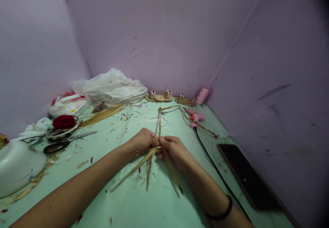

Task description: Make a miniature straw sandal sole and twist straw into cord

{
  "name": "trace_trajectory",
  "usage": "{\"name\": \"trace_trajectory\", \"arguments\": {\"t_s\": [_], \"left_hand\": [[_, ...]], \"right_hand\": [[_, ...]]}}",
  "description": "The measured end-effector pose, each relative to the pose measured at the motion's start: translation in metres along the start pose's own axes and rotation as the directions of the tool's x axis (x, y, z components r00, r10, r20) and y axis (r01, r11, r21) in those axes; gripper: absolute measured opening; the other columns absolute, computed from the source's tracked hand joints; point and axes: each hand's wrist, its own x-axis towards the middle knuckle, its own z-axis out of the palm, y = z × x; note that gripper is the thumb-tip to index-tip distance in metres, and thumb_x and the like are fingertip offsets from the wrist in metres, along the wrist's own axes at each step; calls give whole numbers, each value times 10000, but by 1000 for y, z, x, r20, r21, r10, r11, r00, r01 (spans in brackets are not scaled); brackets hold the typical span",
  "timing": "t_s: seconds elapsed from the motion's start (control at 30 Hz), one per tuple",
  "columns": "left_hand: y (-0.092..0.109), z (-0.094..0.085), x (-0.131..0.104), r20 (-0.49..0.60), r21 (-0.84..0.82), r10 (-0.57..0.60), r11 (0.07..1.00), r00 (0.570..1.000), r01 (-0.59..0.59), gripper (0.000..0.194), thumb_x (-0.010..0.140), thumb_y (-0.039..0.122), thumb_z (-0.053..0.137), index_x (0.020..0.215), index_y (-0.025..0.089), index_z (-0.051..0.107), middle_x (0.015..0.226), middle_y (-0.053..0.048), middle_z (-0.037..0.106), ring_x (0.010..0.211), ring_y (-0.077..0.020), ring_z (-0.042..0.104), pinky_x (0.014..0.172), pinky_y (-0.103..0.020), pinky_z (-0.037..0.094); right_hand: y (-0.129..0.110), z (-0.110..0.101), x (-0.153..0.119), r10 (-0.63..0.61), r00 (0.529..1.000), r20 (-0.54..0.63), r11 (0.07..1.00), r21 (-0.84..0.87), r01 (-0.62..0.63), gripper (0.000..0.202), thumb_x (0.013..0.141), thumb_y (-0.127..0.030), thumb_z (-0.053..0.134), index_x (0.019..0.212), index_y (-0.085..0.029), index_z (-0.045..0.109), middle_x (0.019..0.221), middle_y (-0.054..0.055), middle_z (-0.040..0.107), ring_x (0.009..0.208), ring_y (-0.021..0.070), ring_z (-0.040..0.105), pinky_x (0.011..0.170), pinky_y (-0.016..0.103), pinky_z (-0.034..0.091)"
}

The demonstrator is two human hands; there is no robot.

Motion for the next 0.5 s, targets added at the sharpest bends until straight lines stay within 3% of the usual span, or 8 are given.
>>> {"name": "trace_trajectory", "arguments": {"t_s": [0.07, 0.17, 0.23, 0.3, 0.4, 0.5], "left_hand": [[-2, -3, 2, -3, 55, 23, 998, 1000, -23, 112, 523, 161, 486, 441, 166, 410, 316, 83, 257, 299, -38, 165, 350, -220, 76], [1, -9, 2, 53, 206, 90, 973, 995, -99, 91, 507, 132, 461, 423, 154, 435, 339, 68, 282, 341, -45, 203, 376, -219, 120], [6, -13, -1, 45, 353, 106, 929, 993, -115, 92, 514, 140, 465, 425, 142, 488, 354, 50, 334, 359, -57, 255, 391, -219, 162], [11, -11, -8, -51, 518, 118, 852, 992, -74, 123, 532, 175, 494, 418, 138, 521, 354, 35, 357, 368, -72, 297, 405, -222, 194], [14, 6, -23, -203, 714, 220, 700, 954, -10, 169, 568, 243, 542, 434, 140, 545, 376, 9, 391, 405, -103, 371, 439, -232, 239], [12, 33, -38, -234, 849, 325, 527, 916, 29, 150, 636, 215, 505, 635, 138, 634, 539, -64, 546, 547, -175, 511, 522, -258, 324]], "right_hand": [[1, 4, 2, 48, 999, 14, 999, 11, -48, 104, 630, -244, 521, 591, -148, 513, 384, -67, 401, 328, 46, 303, 354, 185, 184], [0, 4, 4, 19, 1000, -11, 999, -36, -19, 133, 575, -207, 553, 500, -155, 457, 340, -104, 301, 308, 15, 190, 356, 194, 92], [-1, 2, 5, 19, 1000, -1, 999, -42, -19, 154, 559, -217, 568, 482, -156, 449, 336, -104, 311, 302, 10, 187, 355, 199, 82], [-1, 1, 5, 31, 1000, -2, 999, -30, -31, 139, 555, -222, 569, 489, -146, 473, 348, -87, 369, 297, 9, 206, 349, 202, 83], [1, 3, 2, 37, 999, -18, 999, 39, -36, 90, 542, -202, 566, 536, -130, 514, 394, -56, 465, 299, 9, 233, 339, 200, 91], [4, 5, 0, 74, 997, -25, 985, 160, -69, 87, 529, -195, 562, 575, -143, 510, 366, -81, 418, 290, 14, 219, 330, 193, 84]]}}
